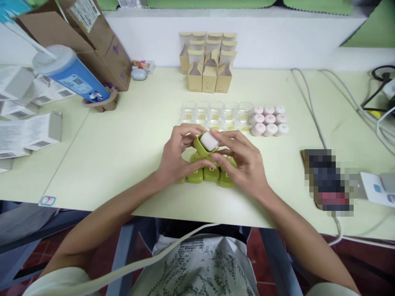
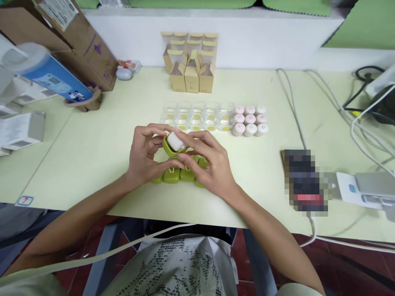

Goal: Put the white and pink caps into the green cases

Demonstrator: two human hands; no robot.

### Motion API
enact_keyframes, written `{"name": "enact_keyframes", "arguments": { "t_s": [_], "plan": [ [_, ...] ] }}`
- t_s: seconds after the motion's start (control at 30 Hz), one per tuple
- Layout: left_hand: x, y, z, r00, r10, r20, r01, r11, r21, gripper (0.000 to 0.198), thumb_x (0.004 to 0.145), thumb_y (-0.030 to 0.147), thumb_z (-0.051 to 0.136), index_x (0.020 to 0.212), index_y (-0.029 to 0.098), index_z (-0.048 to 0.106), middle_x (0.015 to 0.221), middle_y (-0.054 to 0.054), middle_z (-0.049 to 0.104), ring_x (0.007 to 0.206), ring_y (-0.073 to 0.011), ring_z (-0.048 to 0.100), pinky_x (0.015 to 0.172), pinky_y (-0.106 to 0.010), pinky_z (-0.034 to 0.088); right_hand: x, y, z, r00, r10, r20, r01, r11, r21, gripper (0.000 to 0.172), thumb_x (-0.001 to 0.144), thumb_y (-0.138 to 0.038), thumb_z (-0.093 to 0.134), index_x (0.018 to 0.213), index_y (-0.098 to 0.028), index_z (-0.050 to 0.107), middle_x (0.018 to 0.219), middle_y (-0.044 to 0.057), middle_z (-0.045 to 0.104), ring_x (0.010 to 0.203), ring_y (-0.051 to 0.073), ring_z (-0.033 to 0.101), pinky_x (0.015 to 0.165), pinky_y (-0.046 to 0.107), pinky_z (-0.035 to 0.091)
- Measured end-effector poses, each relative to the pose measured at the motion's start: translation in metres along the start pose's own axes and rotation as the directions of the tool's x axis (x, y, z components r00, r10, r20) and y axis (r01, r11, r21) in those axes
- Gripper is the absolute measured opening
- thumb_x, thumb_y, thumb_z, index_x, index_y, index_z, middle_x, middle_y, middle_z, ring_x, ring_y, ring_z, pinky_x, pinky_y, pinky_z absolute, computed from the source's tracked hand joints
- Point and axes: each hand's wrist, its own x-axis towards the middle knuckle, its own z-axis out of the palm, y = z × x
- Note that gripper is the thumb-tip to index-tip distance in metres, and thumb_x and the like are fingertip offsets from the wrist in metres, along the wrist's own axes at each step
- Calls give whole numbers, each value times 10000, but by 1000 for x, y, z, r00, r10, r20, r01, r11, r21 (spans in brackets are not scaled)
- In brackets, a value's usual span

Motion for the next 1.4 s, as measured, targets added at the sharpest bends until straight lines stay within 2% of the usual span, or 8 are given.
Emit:
{"name": "enact_keyframes", "arguments": {
  "t_s": [0.07, 0.17, 0.33, 0.5, 0.77, 1.13, 1.27, 1.4],
  "plan": [
    [12, 6, -3, 992, 2, 127, -4, 1000, 14, 751, 909, 737, 846, 1468, 308, 585, 1454, -124, 651, 1195, -277, 755, 857, -400, 717, 2, 2, -5, 999, -16, -33, 16, 1000, 5, 438, 1058, -338, 759, 1496, -359, 766, 1361, 82, 735, 1207, 238, 751, 983, 424, 730],
    [29, 15, -3, 980, 8, 197, -25, 996, 83, 525, 1026, 635, 763, 1428, 307, 679, 1364, -110, 669, 1158, -270, 743, 792, -385, 712, 4, 4, -8, 995, 3, -97, 3, 998, 60, 409, 1030, -338, 784, 1437, -314, 747, 1393, 78, 752, 1162, 225, 781, 964, 398, 716],
    [35, 16, 10, 985, 38, 167, -61, 989, 133, 469, 1024, 611, 773, 1360, 290, 711, 1308, -111, 664, 1166, -269, 714, 764, -370, 716, 4, 9, -4, 970, 41, -241, -26, 997, 69, 293, 989, -378, 797, 1249, -274, 712, 1248, 70, 812, 1140, 238, 807, 934, 389, 718],
    [25, 13, 11, 988, 59, 146, -87, 978, 192, 416, 1052, 583, 748, 1353, 297, 762, 1280, -100, 693, 1114, -236, 742, 728, -322, 696, -2, 11, -2, 974, -75, -212, 68, 997, -42, 281, 986, -244, 759, 1264, -261, 789, 1280, 71, 826, 1194, 246, 800, 1004, 434, 726],
    [22, 8, 6, 969, 182, 164, -209, 964, 164, 351, 1065, 518, 758, 1318, 277, 775, 1261, -84, 801, 1115, -217, 796, 763, -296, 709, -6, 7, 6, 931, -179, -319, 102, 965, -243, 364, 873, -152, 738, 1194, -276, 856, 1185, 24, 882, 1018, 264, 868, 895, 467, 769],
    [17, 5, 6, 980, 153, 126, -176, 964, 200, 340, 1048, 554, 768, 1318, 347, 770, 1275, -73, 725, 1110, -226, 780, 705, -309, 726, -5, -1, 9, 911, -250, -328, 141, 936, -323, 207, 925, -182, 741, 1066, -293, 845, 1146, 55, 883, 1056, 296, 868, 942, 525, 744],
    [19, 4, 5, 987, 108, 118, -125, 981, 148, 362, 1062, 595, 731, 1339, 361, 749, 1355, -75, 704, 1224, -257, 775, 817, -372, 768, -3, 1, 3, 932, -247, -267, 183, 953, -242, 269, 969, -190, 757, 1204, -289, 843, 1238, 68, 864, 1147, 284, 839, 980, 501, 727],
    [20, 2, 6, 996, -17, 91, 8, 995, 96, 552, 1062, 728, 636, 1457, 346, 683, 1456, -98, 670, 1360, -305, 737, 896, -437, 786, 0, 8, -2, 967, -217, -134, 182, 956, -228, 549, 983, -321, 836, 1519, -319, 717, 1448, 81, 786, 1248, 289, 768, 989, 489, 711]
  ]
}}
